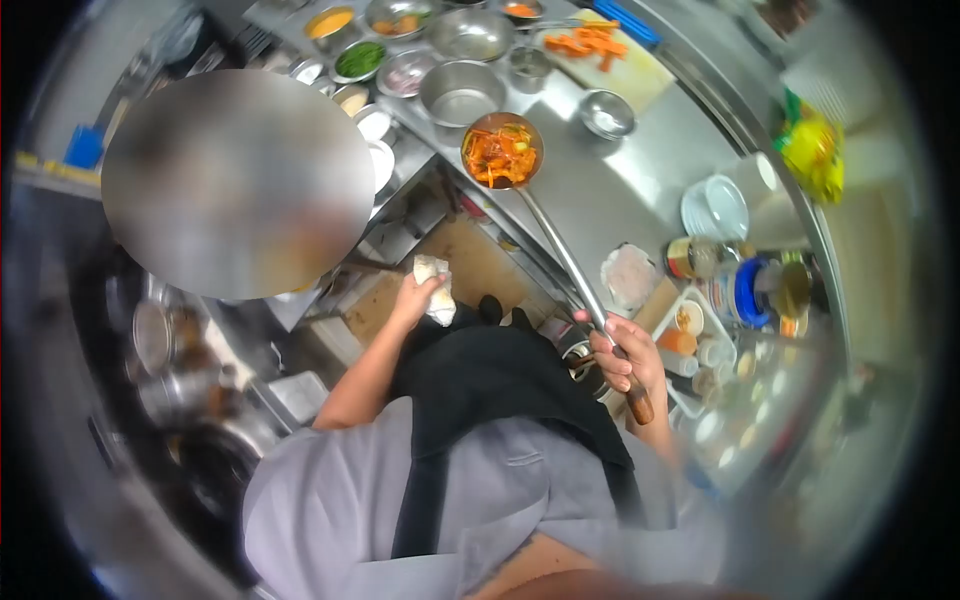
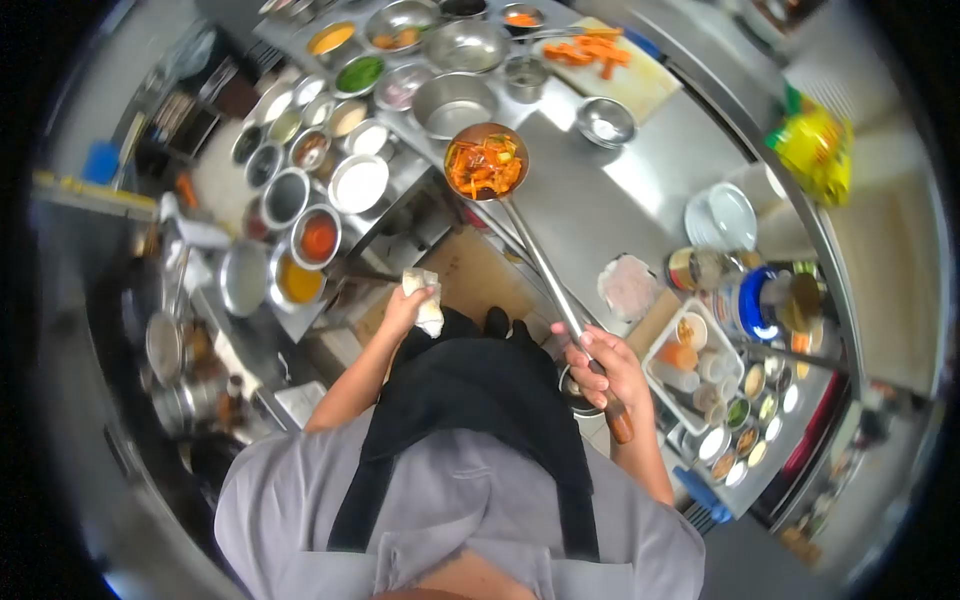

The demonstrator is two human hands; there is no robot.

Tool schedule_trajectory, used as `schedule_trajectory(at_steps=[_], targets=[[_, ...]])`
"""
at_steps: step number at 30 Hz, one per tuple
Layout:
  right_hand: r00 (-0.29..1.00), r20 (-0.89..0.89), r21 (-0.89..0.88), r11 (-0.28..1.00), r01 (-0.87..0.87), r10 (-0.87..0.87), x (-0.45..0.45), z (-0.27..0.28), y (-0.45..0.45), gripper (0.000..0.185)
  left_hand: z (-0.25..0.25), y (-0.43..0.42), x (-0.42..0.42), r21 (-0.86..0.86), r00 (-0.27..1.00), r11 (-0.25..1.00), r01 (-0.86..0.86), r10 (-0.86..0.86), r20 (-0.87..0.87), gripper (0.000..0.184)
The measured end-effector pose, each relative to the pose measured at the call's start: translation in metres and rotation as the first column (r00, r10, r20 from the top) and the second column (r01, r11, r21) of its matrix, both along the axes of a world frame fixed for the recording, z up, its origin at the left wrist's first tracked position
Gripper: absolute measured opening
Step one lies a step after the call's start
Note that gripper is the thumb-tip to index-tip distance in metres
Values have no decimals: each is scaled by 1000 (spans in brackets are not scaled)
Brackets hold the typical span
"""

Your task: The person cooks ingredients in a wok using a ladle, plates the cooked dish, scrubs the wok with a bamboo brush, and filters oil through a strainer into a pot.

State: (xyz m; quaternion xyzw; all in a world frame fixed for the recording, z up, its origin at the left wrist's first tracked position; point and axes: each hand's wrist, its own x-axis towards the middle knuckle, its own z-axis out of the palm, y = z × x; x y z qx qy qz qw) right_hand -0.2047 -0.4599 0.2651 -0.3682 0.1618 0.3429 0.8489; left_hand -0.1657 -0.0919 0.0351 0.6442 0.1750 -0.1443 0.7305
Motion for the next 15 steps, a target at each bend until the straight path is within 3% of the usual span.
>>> schedule_trajectory(at_steps=[4, 7, 8, 11, 13, 15], targets=[[982, -37, 57, 981, -185, 187, 27, 2, 37, 39, -10, 35, -48, -66, 992, 991, -120, 118, -37, 27], [926, -20, 87, 923, -375, 378, 51, 0, 74, 39, -22, 61, -84, -104, 940, 934, -341, 338, -47, 28], [917, -19, 114, 912, -395, 399, 51, -1, 84, 39, -20, 71, -95, -135, 926, 917, -376, 376, -28, 27], [888, -83, 200, 881, -430, 452, 53, 13, 129, 39, -33, 98, -121, -220, 855, 828, -516, 484, -187, 30], [841, -17, 269, 813, -517, 541, 58, -1, 150, 37, -19, 107, -126, -248, 801, 762, -598, 574, -169, 37], [831, -23, 260, 806, -531, 555, 55, 5, 177, 35, -37, 129, -141, -272, 776, 727, -630, 590, -221, 44]])
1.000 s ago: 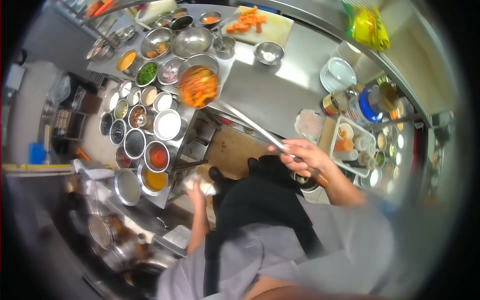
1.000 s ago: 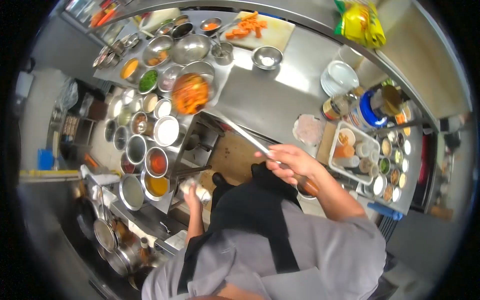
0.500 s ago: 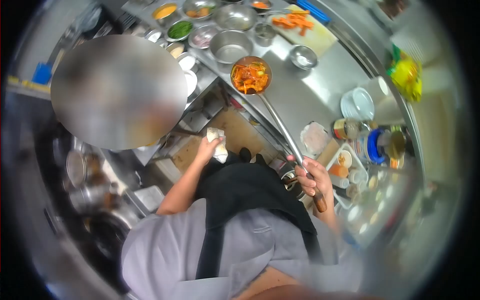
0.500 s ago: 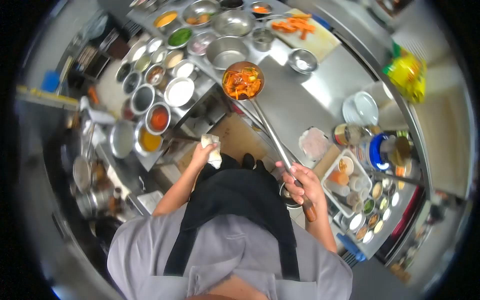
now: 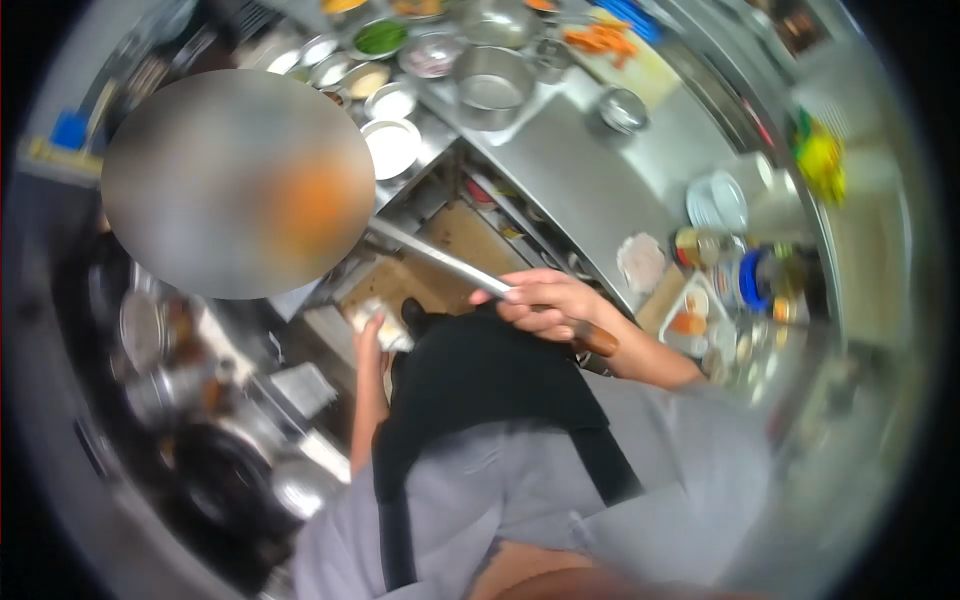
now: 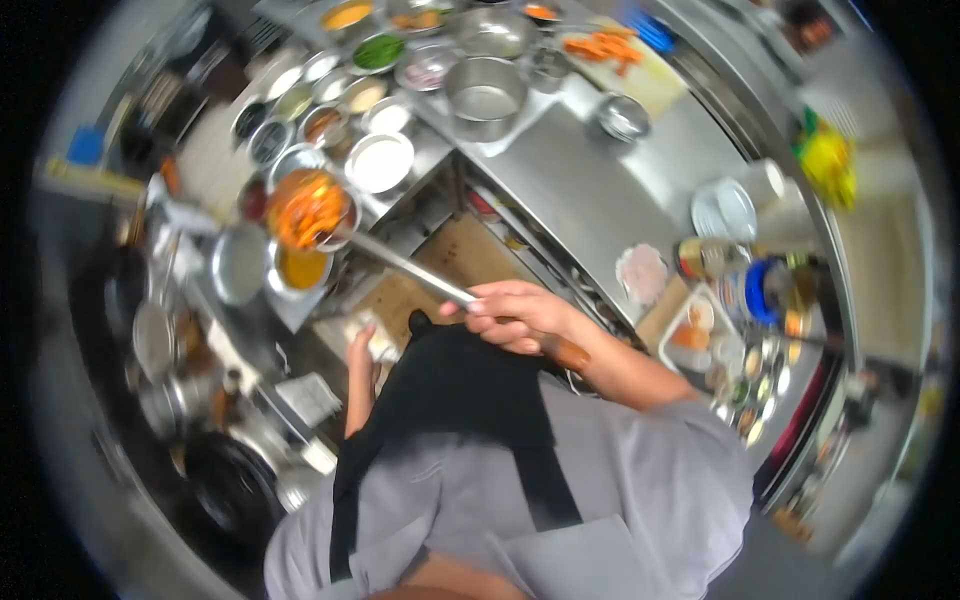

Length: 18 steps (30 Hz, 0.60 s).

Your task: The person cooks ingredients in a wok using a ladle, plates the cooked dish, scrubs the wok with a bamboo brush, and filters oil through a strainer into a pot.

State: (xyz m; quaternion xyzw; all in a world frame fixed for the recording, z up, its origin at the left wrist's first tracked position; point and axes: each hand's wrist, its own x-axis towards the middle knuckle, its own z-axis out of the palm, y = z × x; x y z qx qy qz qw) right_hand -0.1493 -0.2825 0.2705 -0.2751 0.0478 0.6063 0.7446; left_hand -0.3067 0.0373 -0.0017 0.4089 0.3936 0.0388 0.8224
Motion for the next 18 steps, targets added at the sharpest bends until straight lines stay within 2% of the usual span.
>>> schedule_trajectory(at_steps=[3, 6, 8, 10, 12, 16, 17, 18], targets=[[1000, 19, 7, 1000, -25, 25, -7, -1, 33, 35, 32, 22, -5, -65, 991, 989, 132, -131, 20, 47], [997, 70, 33, 999, -41, 39, -18, -11, 60, 34, 72, 23, 10, -9, 979, 986, 167, -164, 119, 48], [998, 49, 26, 999, -43, 42, -25, -13, 77, 32, 96, 24, 31, 8, 959, 990, 139, -137, 246, 54], [996, 82, 45, 998, -48, 45, -29, -24, 94, 30, 130, 17, 57, 85, 952, 987, 138, -156, 265, 60], [995, 91, 55, 998, -35, 30, -31, -31, 113, 28, 158, 16, 76, -64, 936, 991, 117, -89, 339, 60], [990, 138, 96, 994, -51, 38, -27, -52, 144, 21, 166, 32, 97, -122, 955, 974, 190, -155, 253, 45], [988, 153, 90, 995, -51, 36, -23, -59, 150, 17, 174, 27, 104, -59, 988, 995, 79, -70, 141, 33], [989, 148, 95, 994, -44, 30, -20, -59, 153, 17, 169, 32, 107, -55, 988, 995, 84, -76, 136, 33]])
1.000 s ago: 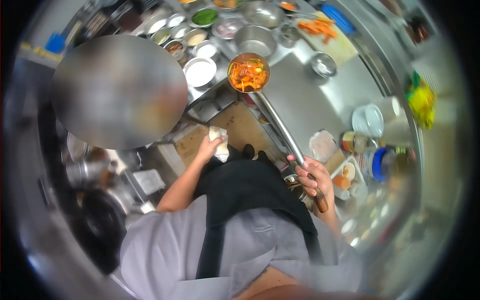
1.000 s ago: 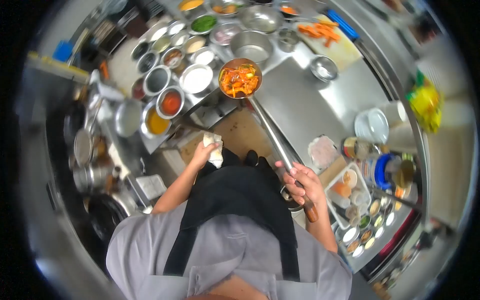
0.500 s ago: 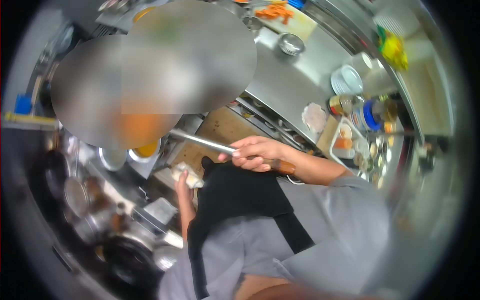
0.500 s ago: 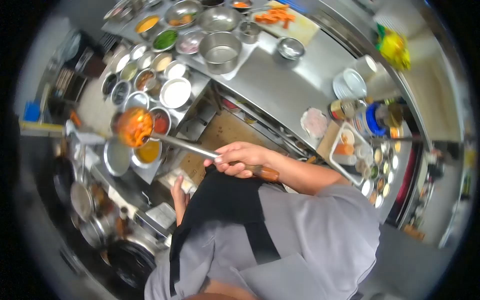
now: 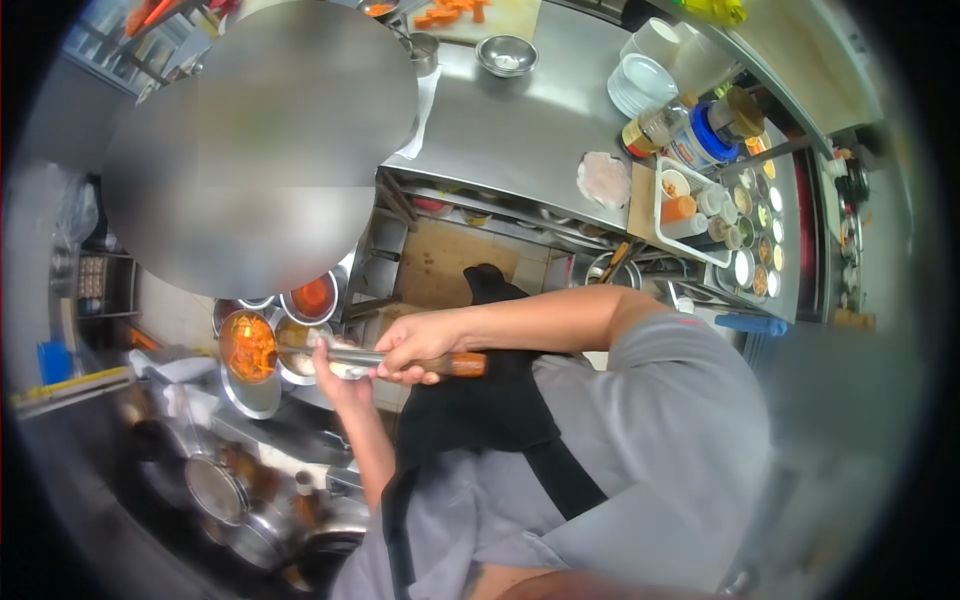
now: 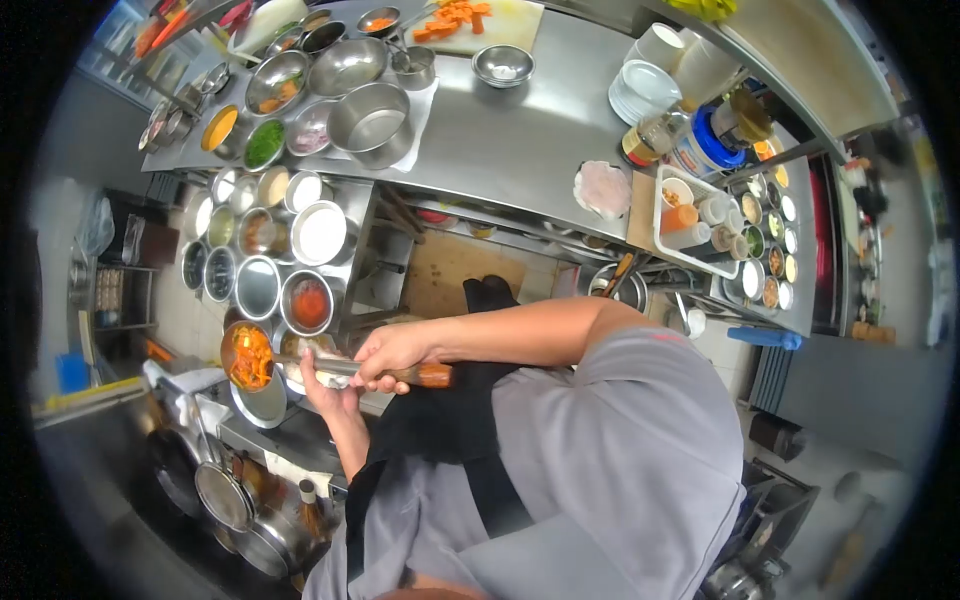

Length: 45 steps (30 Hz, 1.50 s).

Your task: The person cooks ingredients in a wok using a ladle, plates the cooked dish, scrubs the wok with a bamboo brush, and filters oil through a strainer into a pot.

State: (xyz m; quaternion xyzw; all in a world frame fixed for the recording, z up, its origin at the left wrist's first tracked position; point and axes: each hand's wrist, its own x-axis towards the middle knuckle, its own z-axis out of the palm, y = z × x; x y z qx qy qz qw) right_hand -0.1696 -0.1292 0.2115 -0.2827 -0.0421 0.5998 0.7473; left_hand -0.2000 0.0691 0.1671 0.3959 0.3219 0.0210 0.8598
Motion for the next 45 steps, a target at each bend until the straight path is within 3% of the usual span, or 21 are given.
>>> schedule_trajectory(at_steps=[4, 5, 7, 8, 9, 10, 11, 13, 14, 15, 17, 25, 27, 30, 31, 34, 36, 40, 42, 44, 45], targets=[[970, 214, -125, 988, -92, 118, 28, -8, 1, 25, -7, 8, 19, 58, 996, 997, -47, 52, -79, 25], [899, 406, -168, 980, -105, 166, 41, -12, -3, 34, -11, 8, 24, 50, 994, 997, -66, 70, -89, 25], [691, 651, -338, 935, -106, 314, 81, 5, -35, 54, -11, -2, 33, 14, 987, 994, -106, 107, -121, 22], [584, 743, -404, 915, 1, 328, 105, 7, -57, 55, -10, -8, 37, 17, 986, 993, -113, 114, -124, 22], [71, 958, -286, 919, 273, 278, 138, -22, -76, 55, -10, -14, 40, 35, 983, 990, -136, 139, -116, 22], [48, 954, -284, 845, 454, 295, 171, -28, -105, 53, -10, -20, 41, 55, 980, 986, -160, 165, -110, 21], [126, 957, -278, 702, 656, 261, 205, -63, -128, 49, -25, -15, 41, 19, 983, 989, -144, 145, -109, 26], [404, 864, -494, 348, 797, 301, 282, -104, -203, 40, -16, -32, 48, 32, 975, 983, -181, 184, -123, 24], [344, 754, -486, 123, 865, 560, 308, -117, -243, 35, -13, -40, 52, 39, 968, 977, -211, 214, -133, 22], [385, 697, -425, -84, 901, 605, 320, -120, -273, 28, -11, -47, 56, 42, 965, 975, -220, 224, -134, 22], [278, 706, -164, -232, 959, 651, 349, -155, -324, 25, -10, -59, 61, 90, 941, 952, -292, 303, -154, 23], [397, 560, -515, -70, 854, 727, 376, -180, -379, 24, -39, -60, 56, 163, 957, 952, -258, 276, -95, 24], [330, 554, -430, -77, 899, 765, 379, -206, -376, 20, -32, -72, 67, 147, 954, 950, -275, 288, -80, 22], [359, 633, -413, -93, 906, 685, 366, -192, -361, 21, -26, -79, 72, 94, 959, 960, -265, 272, -78, 22], [301, 675, -364, -51, 930, 674, 362, -193, -359, 24, -29, -76, 71, 93, 966, 965, -245, 251, -67, 23], [256, 775, -236, -110, 965, 578, 337, -177, -349, 37, -22, -81, 81, 136, 972, 967, -215, 225, -64, 36], [231, 817, -164, -171, 971, 528, 305, -150, -342, 43, -18, -82, 86, 142, 970, 962, -235, 242, -36, 26], [375, 879, -303, -263, 916, 295, 230, -143, -338, 57, -13, -69, 91, 268, 978, 950, -159, 188, -88, 34], [304, 867, -190, -303, 934, 395, 185, -184, -341, 57, -28, -39, 93, 335, 986, 942, 6, 49, -157, 40], [312, 808, -137, -355, 925, 500, 135, -211, -338, 58, 41, -92, 74, 388, 993, 921, 26, 21, -117, 44], [320, 814, -125, -391, 912, 485, 109, -221, -340, 58, 39, -87, 75, 415, 995, 910, 22, 19, -96, 45]])
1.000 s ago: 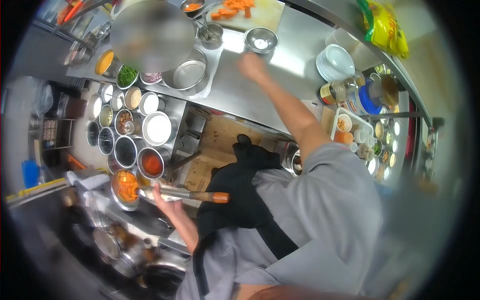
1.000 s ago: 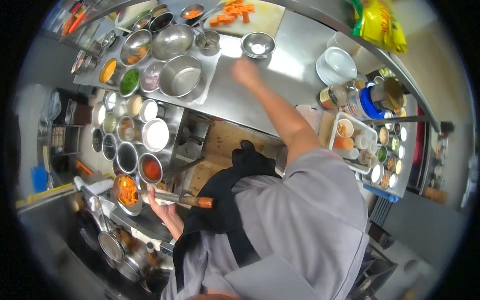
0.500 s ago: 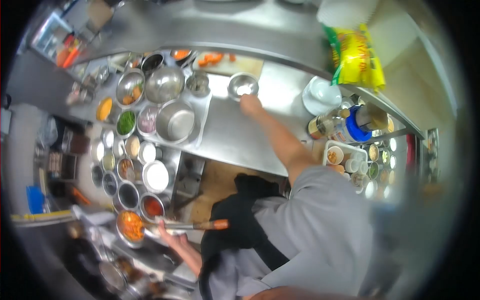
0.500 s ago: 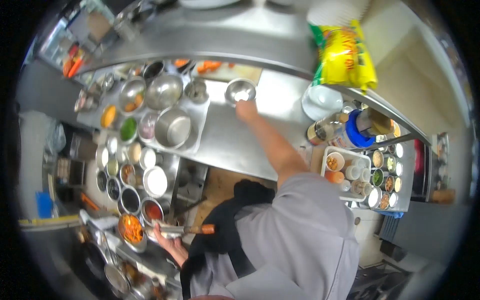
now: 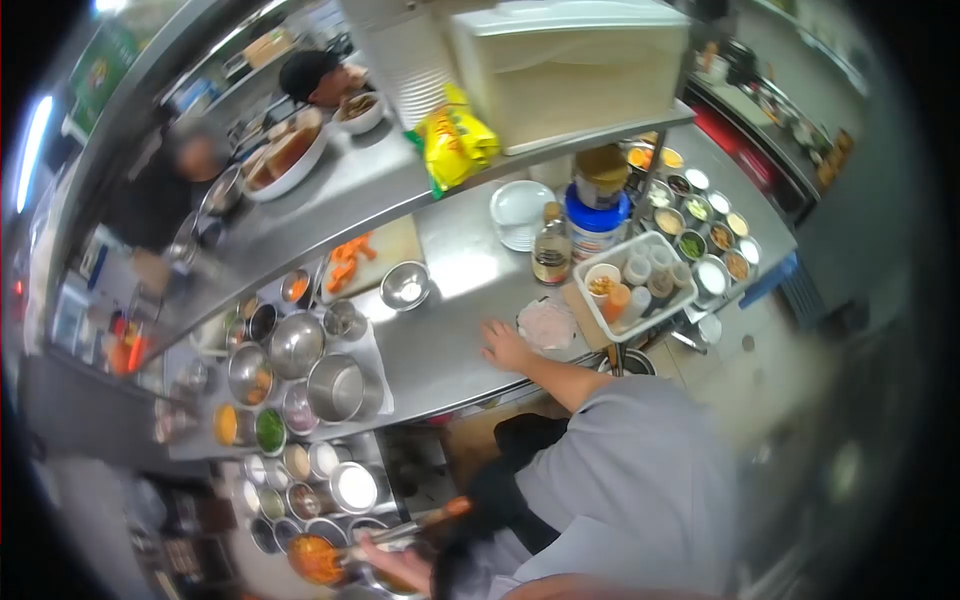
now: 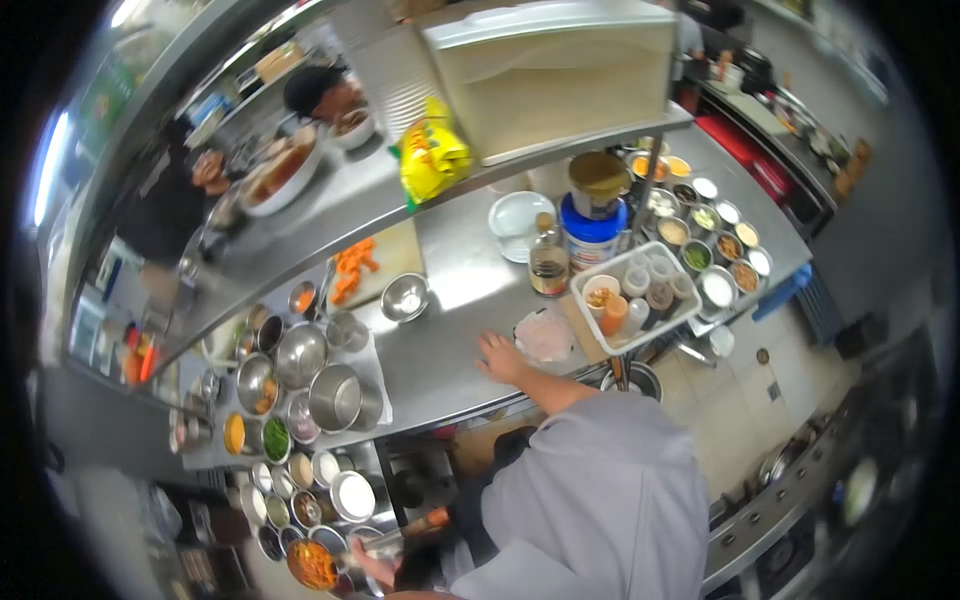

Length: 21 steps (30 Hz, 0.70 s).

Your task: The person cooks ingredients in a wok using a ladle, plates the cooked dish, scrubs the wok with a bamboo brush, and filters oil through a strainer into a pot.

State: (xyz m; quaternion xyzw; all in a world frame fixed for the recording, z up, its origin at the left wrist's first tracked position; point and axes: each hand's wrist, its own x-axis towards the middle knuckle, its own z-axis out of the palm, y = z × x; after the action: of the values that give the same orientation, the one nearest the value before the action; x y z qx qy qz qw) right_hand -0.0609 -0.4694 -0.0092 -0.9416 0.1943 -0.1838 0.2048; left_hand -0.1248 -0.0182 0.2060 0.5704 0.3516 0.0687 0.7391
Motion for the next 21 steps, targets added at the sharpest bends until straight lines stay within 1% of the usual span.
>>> schedule_trajectory(at_steps=[1, 2, 3, 4, 5, 6, 7, 8, 10, 11, 12, 13, 14, 15, 17, 21], targets=[[998, 60, 46, 998, -34, 31, -26, -11, -2, 58, -2, 5, 1, 28, 1000, 1000, 4, -5, 20, 47], [991, 122, 86, 994, -73, 62, -42, -15, -1, 58, -54, 46, 19, -20, 999, 999, 37, -36, 35, 49], [991, 127, 93, 995, -41, 28, -50, -16, 2, 58, -65, 58, 29, -64, 997, 995, 71, -69, 43, 51], [987, 152, 66, 996, -58, 47, -59, -17, 2, 58, -80, 68, 29, -68, 997, 996, 65, -63, 42, 52], [983, 168, 35, 996, -76, 69, -71, -19, 0, 57, -65, 52, 20, -64, 995, 993, 95, -93, 33, 52], [987, 157, 39, 998, -49, 43, -77, -17, 0, 57, -35, 27, 6, -63, 993, 992, 110, -108, 48, 53], [985, 159, 19, 997, -68, 64, -75, -14, 0, 57, -19, 13, -5, -60, 991, 991, 122, -118, 66, 54], [982, 165, 2, 996, -90, 89, -74, -10, 3, 57, -20, 13, -8, -53, 988, 988, 142, -139, 63, 54], [986, 157, -10, 998, -56, 57, -76, -9, 6, 57, -25, 14, -5, -19, 966, 967, 253, -251, 63, 48], [988, 147, -31, 999, -40, 44, -76, -8, 9, 57, -35, 17, -1, -7, 960, 963, 270, -269, 72, 48], [987, 158, -25, 999, -23, 27, -76, -8, 11, 57, -50, 22, 4, -44, 952, 952, 303, -300, 66, 46], [986, 166, -35, 999, -19, 25, -77, -10, 11, 57, -52, 21, 4, -84, 942, 939, 334, -330, 59, 44], [985, 172, -47, 999, -16, 23, -78, -12, 10, 58, -54, 20, 3, 2, 948, 948, 317, -317, 3, 44], [984, 180, -44, 999, -1, 9, -79, -12, 10, 58, -54, 19, 1, 7, 944, 944, 330, -330, 9, 44], [990, 138, -65, 997, -34, 43, -80, -11, 9, 60, -55, 16, 1, -53, 935, 934, 353, -354, -24, 47], [991, 126, -34, 998, -44, 48, -80, -19, 8, 63, -65, 16, 1, -171, 916, 915, 366, -387, -107, 53]])
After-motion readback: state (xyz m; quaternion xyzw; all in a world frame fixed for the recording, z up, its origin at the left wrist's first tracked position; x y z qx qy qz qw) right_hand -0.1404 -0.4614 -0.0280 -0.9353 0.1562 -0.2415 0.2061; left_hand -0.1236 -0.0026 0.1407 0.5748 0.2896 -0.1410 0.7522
